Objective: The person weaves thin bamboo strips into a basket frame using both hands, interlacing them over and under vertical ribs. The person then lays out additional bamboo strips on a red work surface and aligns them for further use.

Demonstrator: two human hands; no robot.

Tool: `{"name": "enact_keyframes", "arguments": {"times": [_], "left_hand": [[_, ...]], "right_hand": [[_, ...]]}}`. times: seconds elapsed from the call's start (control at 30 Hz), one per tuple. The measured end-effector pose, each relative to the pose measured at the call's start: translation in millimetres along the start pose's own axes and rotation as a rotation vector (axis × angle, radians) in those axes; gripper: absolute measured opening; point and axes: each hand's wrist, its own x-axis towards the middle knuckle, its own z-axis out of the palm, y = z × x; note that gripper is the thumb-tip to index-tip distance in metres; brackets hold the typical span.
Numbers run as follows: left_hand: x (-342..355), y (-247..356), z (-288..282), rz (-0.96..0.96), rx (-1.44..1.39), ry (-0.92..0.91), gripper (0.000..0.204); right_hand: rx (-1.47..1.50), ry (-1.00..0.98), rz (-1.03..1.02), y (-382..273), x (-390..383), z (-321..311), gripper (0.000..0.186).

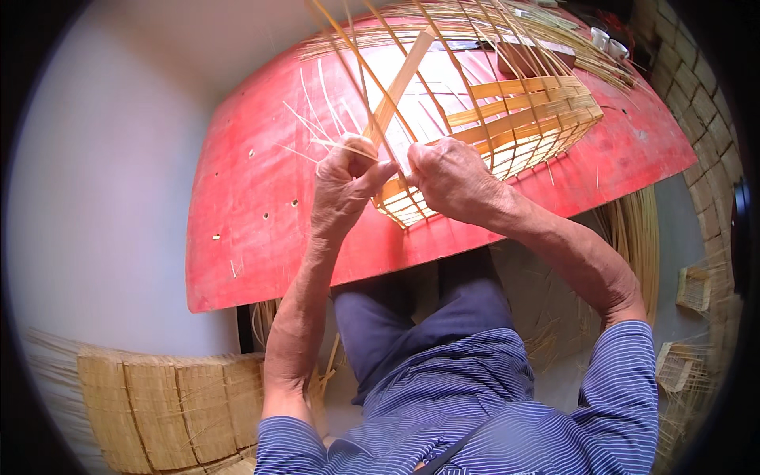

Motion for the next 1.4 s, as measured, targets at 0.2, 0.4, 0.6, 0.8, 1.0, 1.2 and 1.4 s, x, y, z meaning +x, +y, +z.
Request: {"name": "enact_keyframes", "arguments": {"times": [0.2,0.4,0.6,0.8,1.0,1.2,1.4], "left_hand": [[-2.5,15.2,26.5,0.166,0.353,0.205,0.017],[4.2,15.0,18.0,0.192,0.425,0.076,0.015],[6.5,20.7,14.1,0.221,0.513,0.019,0.017],[9.6,34.1,2.8,0.057,0.353,-0.134,0.018],[17.3,21.1,-3.2,-0.099,0.136,-0.146,0.022],[22.6,21.6,3.6,-0.095,0.313,-0.064,0.029],[23.1,14.2,20.0,0.172,0.607,0.088,0.026]], "right_hand": [[0.031,0.004,-0.072,3.9,-0.2,0.4,0.02],[0.455,0.165,0.118,9.7,0.0,-20.5,0.012],[0.704,0.059,0.24,5.3,33.7,-32.1,0.018],[0.96,-0.031,0.224,17.5,39.8,-25.3,0.019],[1.078,0.091,0.336,20.5,37.8,-18.3,0.025],[1.012,0.28,0.219,17.5,19.1,-6.1,0.025],[0.884,0.463,0.174,2.0,1.4,-13.0,0.019]]}}
